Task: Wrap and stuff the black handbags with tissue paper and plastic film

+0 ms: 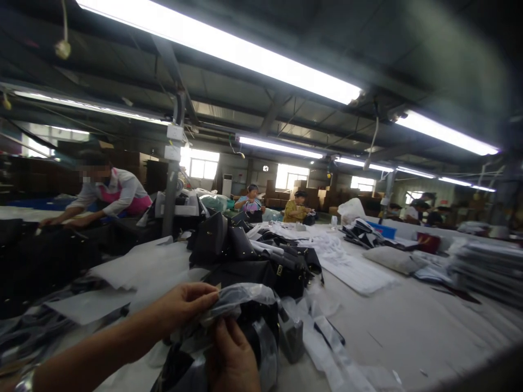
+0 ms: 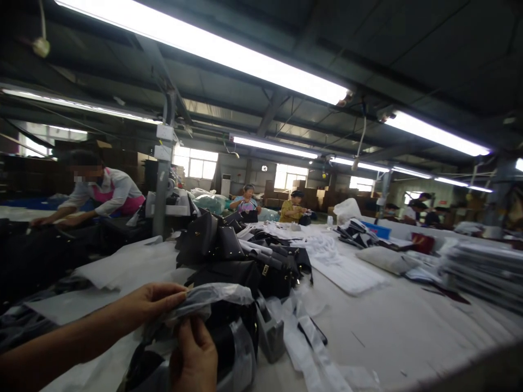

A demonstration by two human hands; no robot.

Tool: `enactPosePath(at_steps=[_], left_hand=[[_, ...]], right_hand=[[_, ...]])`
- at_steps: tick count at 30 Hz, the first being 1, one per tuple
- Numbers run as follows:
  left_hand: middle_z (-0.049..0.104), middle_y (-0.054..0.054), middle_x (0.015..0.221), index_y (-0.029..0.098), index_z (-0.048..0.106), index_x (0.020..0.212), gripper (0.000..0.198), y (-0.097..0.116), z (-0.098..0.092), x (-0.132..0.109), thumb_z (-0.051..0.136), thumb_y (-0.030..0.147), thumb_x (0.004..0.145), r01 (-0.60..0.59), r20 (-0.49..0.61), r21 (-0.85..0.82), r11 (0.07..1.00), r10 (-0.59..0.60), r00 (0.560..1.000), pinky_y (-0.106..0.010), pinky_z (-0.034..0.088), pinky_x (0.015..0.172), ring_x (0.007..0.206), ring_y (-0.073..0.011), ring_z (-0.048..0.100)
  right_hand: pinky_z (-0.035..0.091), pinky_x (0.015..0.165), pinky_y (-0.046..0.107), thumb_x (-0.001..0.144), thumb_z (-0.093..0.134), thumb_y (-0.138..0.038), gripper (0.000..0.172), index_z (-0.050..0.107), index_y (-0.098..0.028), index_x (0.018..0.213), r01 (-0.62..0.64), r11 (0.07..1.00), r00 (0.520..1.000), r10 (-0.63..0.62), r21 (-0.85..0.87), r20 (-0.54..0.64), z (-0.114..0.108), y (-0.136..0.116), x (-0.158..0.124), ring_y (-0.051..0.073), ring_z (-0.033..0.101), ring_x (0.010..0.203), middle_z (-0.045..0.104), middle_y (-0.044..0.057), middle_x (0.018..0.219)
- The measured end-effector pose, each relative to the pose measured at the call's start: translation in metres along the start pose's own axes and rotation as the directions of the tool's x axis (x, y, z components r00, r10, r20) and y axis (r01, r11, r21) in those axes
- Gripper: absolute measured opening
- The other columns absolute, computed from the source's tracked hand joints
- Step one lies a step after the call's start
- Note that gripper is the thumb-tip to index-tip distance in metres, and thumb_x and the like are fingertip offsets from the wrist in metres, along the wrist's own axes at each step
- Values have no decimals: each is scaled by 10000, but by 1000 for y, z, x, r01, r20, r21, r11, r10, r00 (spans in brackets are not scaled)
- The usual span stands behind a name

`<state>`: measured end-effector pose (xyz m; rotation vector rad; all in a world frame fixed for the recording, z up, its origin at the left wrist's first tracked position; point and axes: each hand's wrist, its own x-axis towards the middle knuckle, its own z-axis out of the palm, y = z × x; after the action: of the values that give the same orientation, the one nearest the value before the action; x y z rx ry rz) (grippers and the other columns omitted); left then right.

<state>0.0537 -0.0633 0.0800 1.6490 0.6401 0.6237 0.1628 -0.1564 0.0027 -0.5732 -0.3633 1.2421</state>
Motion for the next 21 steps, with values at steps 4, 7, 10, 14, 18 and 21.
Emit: enactPosePath(at_steps=[4, 7, 10, 14, 18, 21], left_hand=[[792, -69, 966, 167, 754, 948, 643, 0, -2, 2, 781, 746, 671, -39, 25, 42, 998, 38, 999, -322, 508, 834, 940, -270, 702], [762, -42, 821, 171, 703, 883, 638, 0, -3, 2, 772, 764, 657, -59, 0, 70, 996, 59, 998, -293, 474, 699, 780, -222, 675], [693, -2, 667, 188, 619, 830, 662, -3, -5, 3, 791, 782, 595, -41, -31, 84, 996, 44, 999, -274, 400, 572, 614, -184, 606], [735, -40, 842, 185, 624, 886, 662, -7, -9, 3, 838, 732, 580, 0, -96, 69, 998, 7, 995, -284, 459, 664, 806, -235, 670], [770, -54, 934, 193, 541, 1345, 875, -3, -9, -4, 829, 675, 674, 76, -59, -3, 997, -76, 995, -293, 490, 691, 863, -257, 717], [787, -47, 916, 193, 397, 1497, 1016, 5, -4, -10, 831, 649, 701, 98, -21, -62, 993, -99, 995, -293, 501, 693, 836, -244, 733]], right_hand=[[562, 852, 267, 542, 996, -421, 464, 822, -237, 931, 90, 995, 995, -92, 40, 40, 3, 2, 6, 207, 728, 961, 796, 41, 941], [573, 832, 310, 535, 989, -464, 491, 821, -221, 927, 111, 994, 992, -110, -11, 57, 5, 3, 7, 237, 735, 934, 794, 58, 906], [577, 780, 341, 555, 973, -482, 520, 817, -206, 967, 105, 994, 992, -101, -39, 80, 7, -1, 3, 274, 737, 927, 796, 77, 929], [554, 815, 301, 655, 937, -396, 407, 816, -211, 996, 92, 995, 988, -86, -40, 129, 13, -9, -9, 244, 727, 975, 797, 64, 997], [548, 841, 299, 729, 892, -351, 405, 794, -199, 1092, 50, 996, 987, -39, -69, 154, 22, -22, -19, 234, 716, 1014, 789, 71, 1068], [556, 837, 296, 730, 888, -308, 382, 795, -180, 1078, 44, 994, 986, -28, -97, 161, 25, -33, -24, 227, 717, 999, 788, 77, 1071]])
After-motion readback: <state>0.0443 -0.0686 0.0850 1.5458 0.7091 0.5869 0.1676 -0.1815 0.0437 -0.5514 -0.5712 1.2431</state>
